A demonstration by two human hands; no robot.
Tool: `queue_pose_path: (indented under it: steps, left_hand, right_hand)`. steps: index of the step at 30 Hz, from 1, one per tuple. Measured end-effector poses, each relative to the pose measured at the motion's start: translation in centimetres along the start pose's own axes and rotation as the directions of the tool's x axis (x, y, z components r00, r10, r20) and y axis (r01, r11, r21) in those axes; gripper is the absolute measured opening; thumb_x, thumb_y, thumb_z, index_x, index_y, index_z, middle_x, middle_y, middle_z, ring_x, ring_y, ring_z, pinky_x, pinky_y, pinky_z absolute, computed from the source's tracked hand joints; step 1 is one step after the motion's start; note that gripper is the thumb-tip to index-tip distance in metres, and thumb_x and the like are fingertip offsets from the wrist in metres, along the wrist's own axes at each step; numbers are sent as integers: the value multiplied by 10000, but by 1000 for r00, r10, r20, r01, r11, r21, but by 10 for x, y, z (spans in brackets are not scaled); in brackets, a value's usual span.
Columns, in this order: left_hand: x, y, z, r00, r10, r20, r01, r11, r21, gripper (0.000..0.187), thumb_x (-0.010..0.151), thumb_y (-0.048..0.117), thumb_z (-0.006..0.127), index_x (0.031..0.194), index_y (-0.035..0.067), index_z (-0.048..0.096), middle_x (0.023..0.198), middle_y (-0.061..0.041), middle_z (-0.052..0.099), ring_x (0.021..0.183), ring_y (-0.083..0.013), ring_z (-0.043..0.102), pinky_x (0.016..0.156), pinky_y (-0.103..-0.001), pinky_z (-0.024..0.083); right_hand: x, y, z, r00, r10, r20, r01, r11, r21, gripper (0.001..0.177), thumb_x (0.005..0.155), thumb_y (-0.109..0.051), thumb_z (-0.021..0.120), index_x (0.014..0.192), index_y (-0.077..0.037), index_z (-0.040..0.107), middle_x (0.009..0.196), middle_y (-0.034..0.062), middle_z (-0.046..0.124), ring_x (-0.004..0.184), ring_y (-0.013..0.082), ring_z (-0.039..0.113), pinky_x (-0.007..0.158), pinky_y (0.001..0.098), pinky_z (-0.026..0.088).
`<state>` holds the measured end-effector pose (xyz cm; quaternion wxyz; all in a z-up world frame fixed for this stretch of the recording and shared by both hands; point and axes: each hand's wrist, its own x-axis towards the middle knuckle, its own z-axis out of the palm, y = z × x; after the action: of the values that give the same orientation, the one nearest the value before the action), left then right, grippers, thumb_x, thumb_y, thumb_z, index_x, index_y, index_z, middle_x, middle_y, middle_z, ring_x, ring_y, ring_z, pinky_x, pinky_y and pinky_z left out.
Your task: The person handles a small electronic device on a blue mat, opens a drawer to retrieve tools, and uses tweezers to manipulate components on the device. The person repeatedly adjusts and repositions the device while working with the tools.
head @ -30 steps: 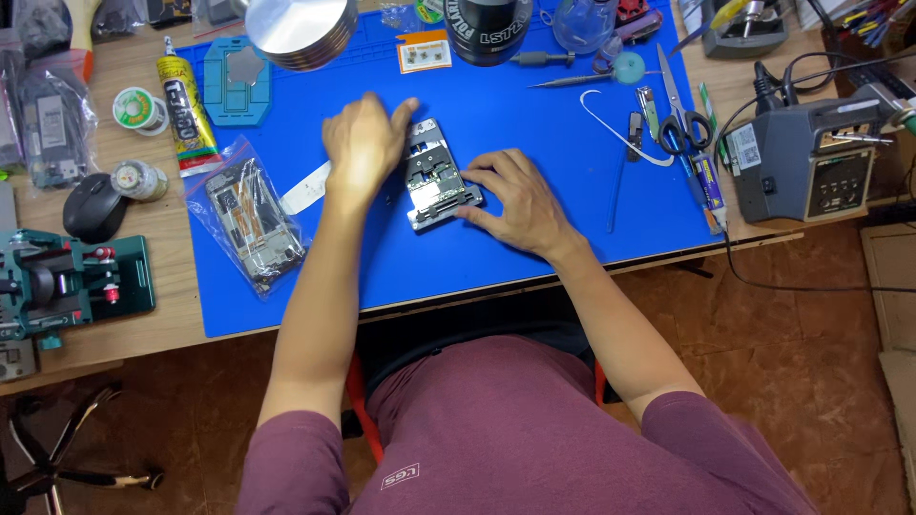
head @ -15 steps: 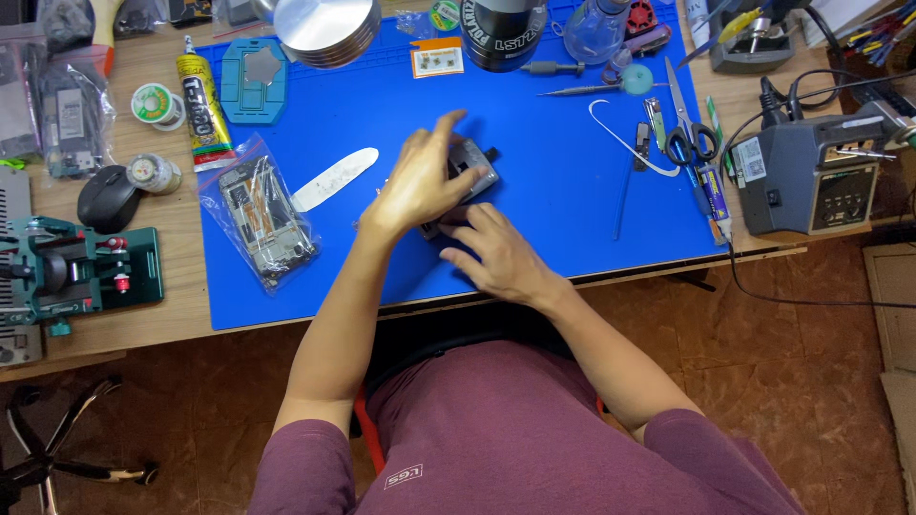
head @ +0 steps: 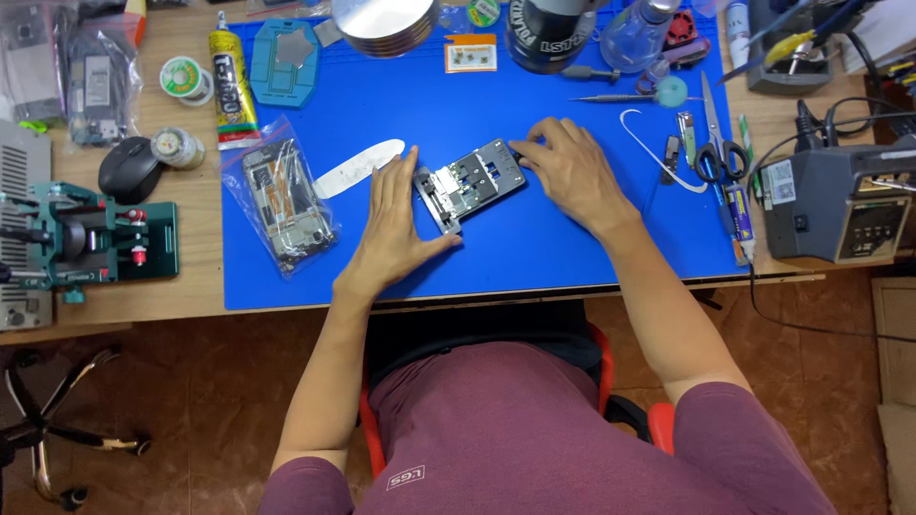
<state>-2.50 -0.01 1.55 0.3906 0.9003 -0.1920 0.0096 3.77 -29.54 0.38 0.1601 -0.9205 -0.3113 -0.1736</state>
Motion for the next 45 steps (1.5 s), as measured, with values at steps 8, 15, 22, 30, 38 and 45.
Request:
queue_pose_path:
  steps: [8, 15, 22, 30, 38, 45]
  left_hand:
    - [0, -24, -2, 997, 56, -49, -57, 998, -30, 1223, 706, 362, 1011, 1650, 47, 300, 1577, -180, 519, 1553, -360, 350, 1310, -558, 92]
    - [10, -25, -6, 997, 61, 42, -57, 995, -80, 1182, 703, 296, 976, 1639, 23, 308, 1632, -174, 480, 1578, -320, 332, 1323, -502, 111]
    - [11, -33, 0, 994, 107, 2, -106, 993, -59, 1142, 717, 309, 953, 1640, 54, 330, 1642, -147, 474, 1581, -300, 330, 1332, -479, 99]
    - [11, -33, 2, 993, 118, -13, -119, 992, -49, 1126, 719, 321, 937, 1638, 67, 338, 1650, -140, 463, 1579, -290, 333, 1335, -470, 111]
    - [11, -32, 2, 992, 122, -31, -123, 991, -47, 1059, 720, 307, 925, 1612, 95, 397, 1650, -104, 469, 1573, -282, 349, 1333, -489, 134]
    - [11, -30, 4, 988, 151, -30, -151, 988, 10, 713, 736, 306, 893, 1390, 175, 640, 1651, -86, 462, 1577, -293, 328, 1321, -518, 150]
  right_hand:
    - [-15, -1, 6, 1000, 17, -19, -18, 999, -29, 143, 1117, -243, 636, 1102, -146, 739, 978, 2, 611, 901, 201, 612, 821, 338, 527]
    - [-31, -7, 5, 998, 16, -57, -18, 999, -40, 122, 1116, -213, 629, 1093, -128, 714, 934, 4, 592, 867, 193, 602, 806, 318, 530]
    - [-30, -10, 5, 995, 2, -95, -4, 1000, -20, 107, 1109, -169, 636, 1095, -92, 708, 928, 36, 589, 866, 226, 608, 793, 337, 533]
    - [-29, -12, 6, 993, 8, -118, -8, 1000, -3, 80, 1095, -152, 659, 1086, -88, 705, 920, 35, 584, 857, 224, 601, 788, 330, 530]
    - [-29, -14, 6, 993, 21, -120, -18, 1000, 21, 74, 1089, -139, 663, 1081, -79, 706, 914, 44, 584, 846, 227, 596, 772, 332, 528]
    - [-30, -14, 5, 993, 23, -119, -18, 999, 45, 78, 1089, -136, 665, 1076, -73, 708, 915, 47, 586, 847, 232, 593, 773, 336, 526]
